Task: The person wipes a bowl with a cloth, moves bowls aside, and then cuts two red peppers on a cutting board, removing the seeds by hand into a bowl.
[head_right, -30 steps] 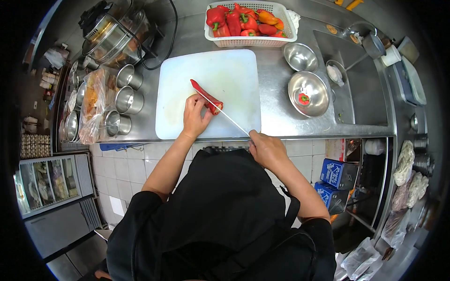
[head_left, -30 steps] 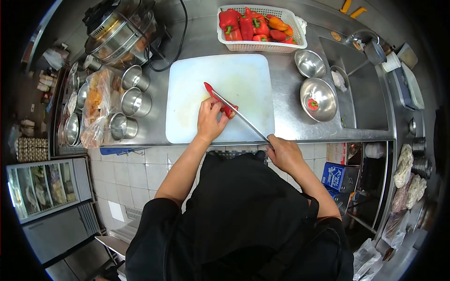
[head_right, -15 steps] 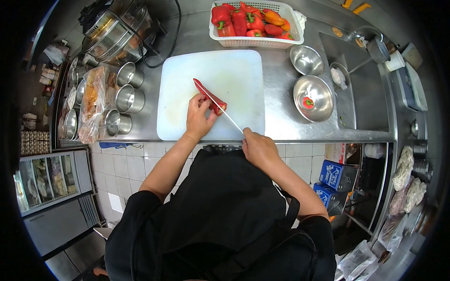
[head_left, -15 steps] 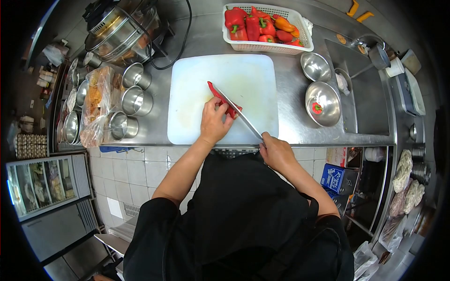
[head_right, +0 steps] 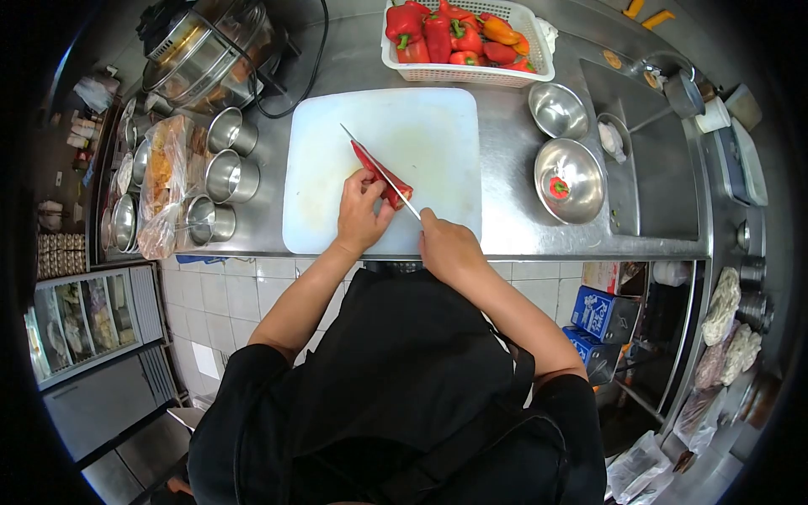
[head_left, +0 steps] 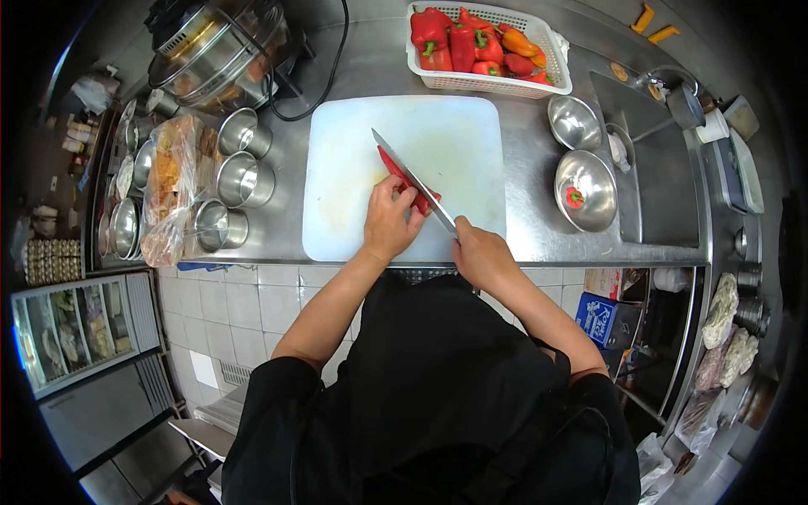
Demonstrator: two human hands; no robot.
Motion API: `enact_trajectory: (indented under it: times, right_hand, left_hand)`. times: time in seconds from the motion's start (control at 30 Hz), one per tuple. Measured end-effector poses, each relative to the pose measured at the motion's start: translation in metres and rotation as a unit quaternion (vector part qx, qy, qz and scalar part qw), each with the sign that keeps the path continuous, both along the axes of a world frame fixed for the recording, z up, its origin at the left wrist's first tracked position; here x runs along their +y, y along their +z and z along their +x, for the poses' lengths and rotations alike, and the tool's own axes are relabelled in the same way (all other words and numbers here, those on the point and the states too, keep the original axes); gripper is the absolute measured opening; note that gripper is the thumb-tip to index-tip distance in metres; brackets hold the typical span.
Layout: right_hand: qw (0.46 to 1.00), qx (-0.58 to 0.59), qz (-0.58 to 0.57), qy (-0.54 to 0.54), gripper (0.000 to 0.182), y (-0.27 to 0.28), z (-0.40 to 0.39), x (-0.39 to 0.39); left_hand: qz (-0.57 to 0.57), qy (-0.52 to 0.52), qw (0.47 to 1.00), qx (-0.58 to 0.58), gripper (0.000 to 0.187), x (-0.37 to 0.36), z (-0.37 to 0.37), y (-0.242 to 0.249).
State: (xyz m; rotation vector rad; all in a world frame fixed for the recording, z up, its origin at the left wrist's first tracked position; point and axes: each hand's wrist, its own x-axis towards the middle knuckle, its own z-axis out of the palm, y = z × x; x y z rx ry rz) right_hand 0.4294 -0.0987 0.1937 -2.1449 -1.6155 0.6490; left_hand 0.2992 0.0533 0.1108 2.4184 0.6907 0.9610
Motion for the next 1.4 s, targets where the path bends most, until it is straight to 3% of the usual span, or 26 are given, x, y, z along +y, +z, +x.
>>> enact_trajectory:
  times: [0.4, 0.53, 0.67, 0.8, 0.9, 0.93, 0.97, 1.0, 1.07, 1.1, 1.23, 1.33, 1.4]
  right_hand:
    - [0.996, 0.013, -0.086, 0.021, 0.028, -0.002, 0.007, 0.082]
    - [0.993, 0.004, -0.121, 0.009, 0.028, -0.004, 0.010, 0.071]
    - [0.990, 0.006, -0.141, 0.025, 0.033, 0.008, 0.019, 0.010]
    - [0.986, 0.102, -0.110, -0.069, 0.037, 0.050, 0.036, -0.033]
    - [0.993, -0.031, 0.041, -0.107, 0.045, 0.050, 0.052, -0.028]
    - [0.992, -0.033, 0.043, -0.111, 0.045, 0.038, 0.059, -0.021]
    - [0.986, -0.106, 0.061, -0.114, 0.047, 0.020, 0.067, -0.015]
    - [0.974, -0.179, 0.078, -0.115, 0.051, 0.002, 0.073, -0.009]
    - [0.970, -0.201, 0.070, -0.115, 0.052, -0.033, 0.081, 0.000]
    - [0.967, -0.220, 0.059, -0.114, 0.053, -0.042, 0.082, 0.005]
    - [0.953, -0.249, 0.123, -0.118, 0.049, -0.055, 0.077, 0.009]
    - [0.946, -0.243, 0.175, -0.125, 0.047, -0.040, 0.063, 0.014]
    - [0.960, -0.075, 0.221, -0.152, 0.046, -0.039, 0.047, 0.015]
  left_hand:
    - [-0.022, -0.006, 1.000, -0.011, 0.031, 0.003, -0.001, 0.000]
    - [0.014, 0.019, 1.000, -0.006, 0.028, 0.002, -0.001, -0.005]
    - [0.016, 0.041, 0.999, -0.013, 0.025, 0.001, -0.008, -0.004]
    - [0.015, 0.070, 0.996, -0.046, 0.016, 0.020, -0.015, 0.021]
    - [0.029, 0.040, 0.999, -0.018, 0.023, 0.056, 0.010, 0.048]
    - [0.007, 0.002, 0.998, 0.066, 0.027, 0.066, 0.022, 0.061]
    - [-0.013, -0.036, 0.988, 0.149, 0.031, 0.075, 0.033, 0.068]
    - [-0.011, -0.039, 0.988, 0.147, 0.031, 0.084, 0.039, 0.064]
    - [0.057, -0.107, 0.930, 0.348, 0.035, 0.102, 0.049, 0.049]
    - [-0.017, -0.130, 0.889, 0.439, 0.033, 0.104, 0.055, 0.061]
    - [-0.003, -0.191, 0.878, 0.438, 0.024, 0.098, 0.054, 0.079]
    - [-0.054, -0.253, 0.841, 0.476, 0.017, 0.095, 0.058, 0.088]
    - [-0.195, -0.253, 0.844, 0.431, 0.019, 0.085, 0.055, 0.094]
